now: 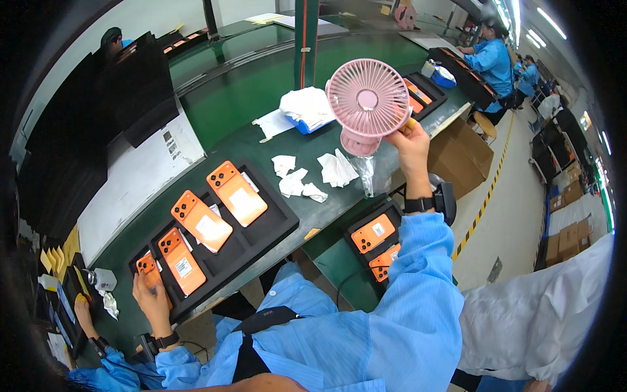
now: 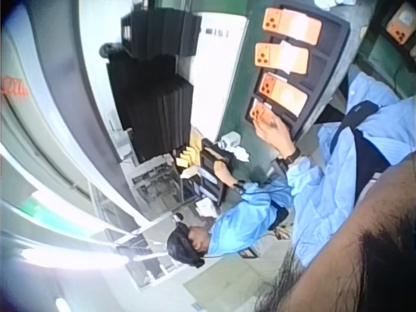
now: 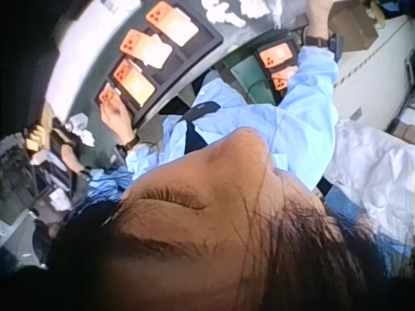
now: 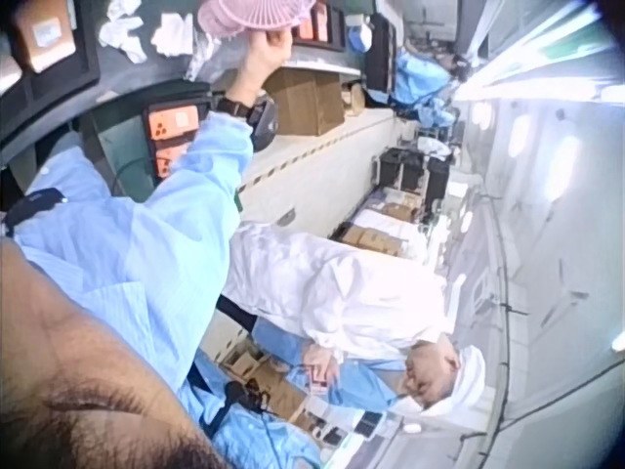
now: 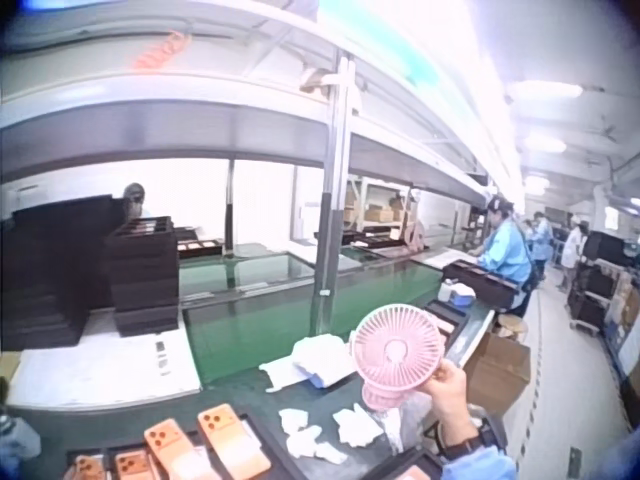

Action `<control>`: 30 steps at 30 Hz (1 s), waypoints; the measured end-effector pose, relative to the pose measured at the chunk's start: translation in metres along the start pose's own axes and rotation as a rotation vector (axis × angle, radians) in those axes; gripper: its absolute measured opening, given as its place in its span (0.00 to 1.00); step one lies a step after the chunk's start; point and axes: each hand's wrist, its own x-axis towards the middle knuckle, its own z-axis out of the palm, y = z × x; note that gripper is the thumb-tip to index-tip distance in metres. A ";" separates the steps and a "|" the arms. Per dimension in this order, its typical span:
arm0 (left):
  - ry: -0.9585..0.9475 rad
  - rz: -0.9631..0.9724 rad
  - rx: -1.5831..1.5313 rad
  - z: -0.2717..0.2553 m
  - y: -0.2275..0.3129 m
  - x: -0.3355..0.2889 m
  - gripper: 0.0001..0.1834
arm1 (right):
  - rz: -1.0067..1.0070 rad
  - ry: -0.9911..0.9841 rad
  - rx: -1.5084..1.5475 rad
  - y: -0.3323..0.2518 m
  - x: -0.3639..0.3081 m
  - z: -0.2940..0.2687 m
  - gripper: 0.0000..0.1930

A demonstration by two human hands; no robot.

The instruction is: Inspecting and cleaning smartphones on a production line and helping a coworker secure their hair under a factory cap.

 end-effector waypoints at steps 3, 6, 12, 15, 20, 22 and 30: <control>0.060 0.059 -0.174 -0.014 0.025 0.008 0.26 | 0.068 -0.088 0.020 -0.015 -0.010 0.006 0.20; -0.229 -0.160 -0.894 -0.015 0.066 0.009 0.22 | 0.136 -0.266 0.135 -0.026 -0.018 0.032 0.20; -1.027 -0.413 -1.576 0.009 0.173 0.012 0.31 | 0.372 -0.565 0.333 -0.031 -0.054 0.107 0.18; -1.254 -0.452 -1.917 0.020 0.194 0.011 0.34 | 0.467 -0.688 0.397 -0.031 -0.079 0.148 0.19; -1.358 -0.545 -2.166 0.029 0.190 0.003 0.32 | 0.556 -0.837 0.445 -0.022 -0.099 0.185 0.18; -1.392 -0.601 -2.183 0.035 0.184 -0.004 0.32 | 0.566 -0.872 0.468 -0.025 -0.105 0.197 0.18; -1.367 -0.530 -2.136 0.013 0.183 -0.001 0.30 | 0.656 -0.860 0.555 -0.040 -0.110 0.223 0.26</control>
